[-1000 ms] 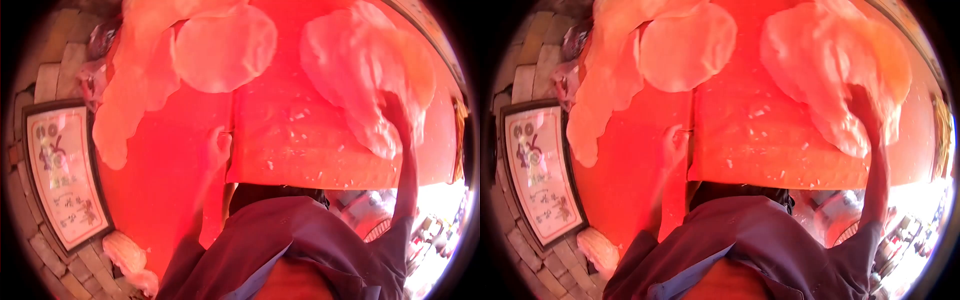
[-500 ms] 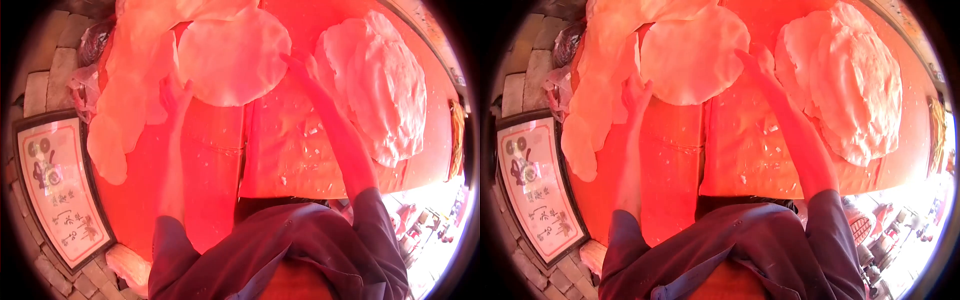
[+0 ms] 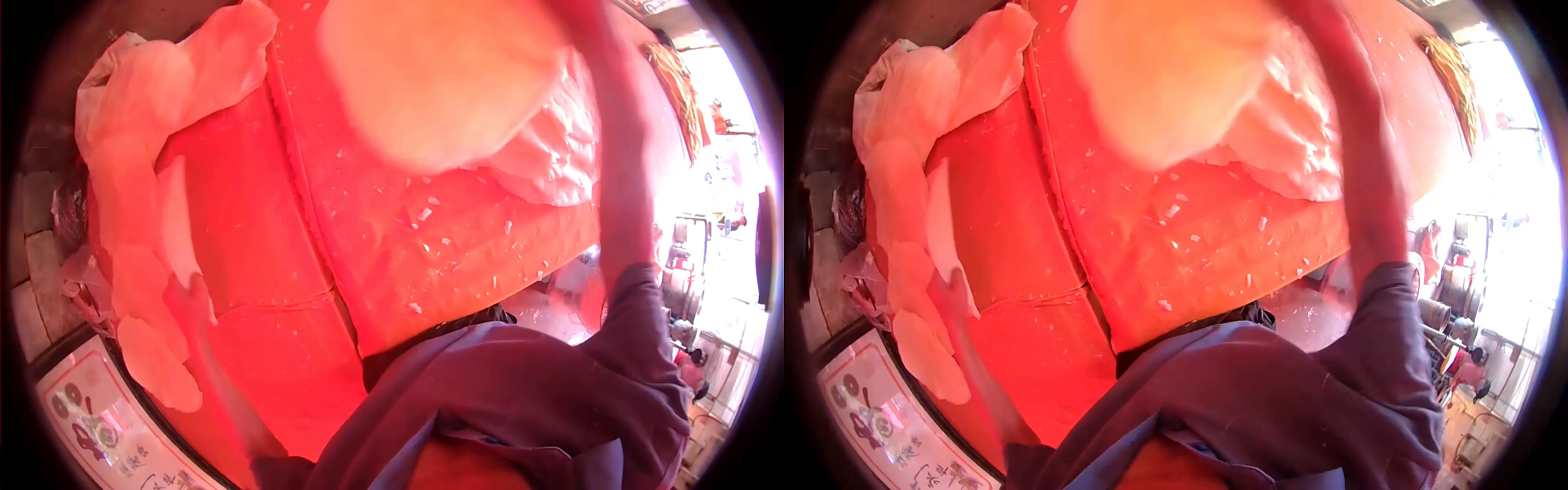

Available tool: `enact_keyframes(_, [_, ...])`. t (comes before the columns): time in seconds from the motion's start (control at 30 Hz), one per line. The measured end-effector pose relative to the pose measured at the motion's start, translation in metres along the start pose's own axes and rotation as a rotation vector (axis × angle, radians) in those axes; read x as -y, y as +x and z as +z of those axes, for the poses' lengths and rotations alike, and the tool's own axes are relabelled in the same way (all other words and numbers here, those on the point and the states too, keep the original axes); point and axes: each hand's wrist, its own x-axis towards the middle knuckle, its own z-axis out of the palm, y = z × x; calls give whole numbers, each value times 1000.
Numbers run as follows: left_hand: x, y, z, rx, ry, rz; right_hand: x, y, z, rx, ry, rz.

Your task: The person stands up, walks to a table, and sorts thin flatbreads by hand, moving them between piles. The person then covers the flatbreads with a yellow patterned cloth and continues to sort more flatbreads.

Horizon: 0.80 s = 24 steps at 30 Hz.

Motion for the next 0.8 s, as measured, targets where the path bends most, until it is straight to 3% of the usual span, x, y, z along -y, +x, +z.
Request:
enact_keyframes(0.1, [-25, -44, 8, 129, -271, 323, 46, -3, -65, -111, -399, -276])
enact_keyframes(0.17, [-70, -80, 6, 342, -345, 205, 54, -17, -88, -83, -612, -415])
enact_keyframes(0.2, [-86, -97, 16, 337, -385, 226, 52, -24, -101, -46, -677, -463])
enact_keyframes(0.3, [-137, -142, 30, 331, -460, 314, -18, -81, -85, 180, -532, -45])
enact_keyframes(0.33, [-155, -157, 31, 337, -493, 376, -71, -109, -73, 285, -610, -34])
enact_keyframes(0.37, [-174, -171, 33, 344, -524, 440, -72, -147, -50, 301, -695, -43])
enact_keyframes(0.4, [-191, -183, 36, 352, -558, 506, -72, -173, -25, 522, -571, 265])
enact_keyframes(0.43, [-208, -193, 40, 361, -594, 573, -149, -235, 5, 606, -14, 418])
enact_keyframes(0.53, [-240, -221, 55, 335, -639, 722, -17, -265, 31, 591, 613, 798])
enact_keyframes(0.57, [-249, -227, 56, 338, -640, 733, 8, -258, 32, 616, 580, 1001])
enact_keyframes(0.6, [-257, -231, 57, 339, -590, 775, -3, -267, 35, 606, 582, 1001])
enact_keyframes(0.67, [-262, -235, 57, 394, -472, 842, -37, -286, 50, 581, 743, 706])
enact_keyframes(0.8, [-304, -231, 29, 253, -673, 820, -7, -210, -4, 390, 694, 766])
